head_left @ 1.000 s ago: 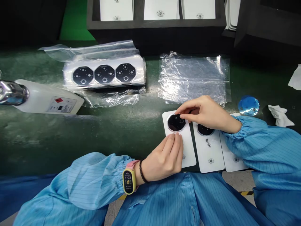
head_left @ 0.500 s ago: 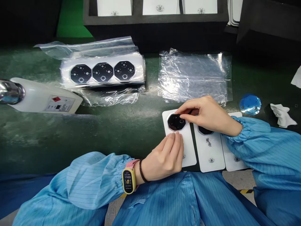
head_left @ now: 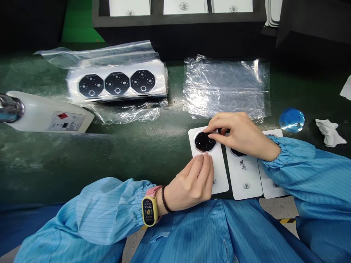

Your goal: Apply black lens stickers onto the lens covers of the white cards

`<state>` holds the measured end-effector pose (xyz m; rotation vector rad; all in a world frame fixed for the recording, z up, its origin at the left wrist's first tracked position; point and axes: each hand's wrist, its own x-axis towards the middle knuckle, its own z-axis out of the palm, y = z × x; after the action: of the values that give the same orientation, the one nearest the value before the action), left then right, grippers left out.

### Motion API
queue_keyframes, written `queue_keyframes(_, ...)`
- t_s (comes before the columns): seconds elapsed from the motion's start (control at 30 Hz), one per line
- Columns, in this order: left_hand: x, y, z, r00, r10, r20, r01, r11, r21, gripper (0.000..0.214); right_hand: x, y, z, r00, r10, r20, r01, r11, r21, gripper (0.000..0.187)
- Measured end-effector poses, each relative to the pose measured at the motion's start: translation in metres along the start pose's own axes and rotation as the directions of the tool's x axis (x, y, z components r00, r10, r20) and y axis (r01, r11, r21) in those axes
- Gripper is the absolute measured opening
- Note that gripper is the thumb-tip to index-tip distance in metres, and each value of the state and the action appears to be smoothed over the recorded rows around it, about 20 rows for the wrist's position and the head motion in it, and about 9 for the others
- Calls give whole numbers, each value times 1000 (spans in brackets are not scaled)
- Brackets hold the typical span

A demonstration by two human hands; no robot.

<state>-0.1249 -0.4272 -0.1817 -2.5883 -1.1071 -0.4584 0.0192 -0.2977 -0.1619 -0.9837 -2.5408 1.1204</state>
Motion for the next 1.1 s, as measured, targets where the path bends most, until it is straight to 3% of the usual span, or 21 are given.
queue_keyframes(0.47, 3, 2, 1, 999, -33, -25, 31, 998, -60, 19, -1, 0, 3, 999, -48, 13, 49, 994, -94, 10)
queue_keyframes(1.1, 4, 0, 4, 999, -22, 26, 23, 998, -54, 25, -3, 1, 5, 992, -127, 19, 128, 974, -188, 16)
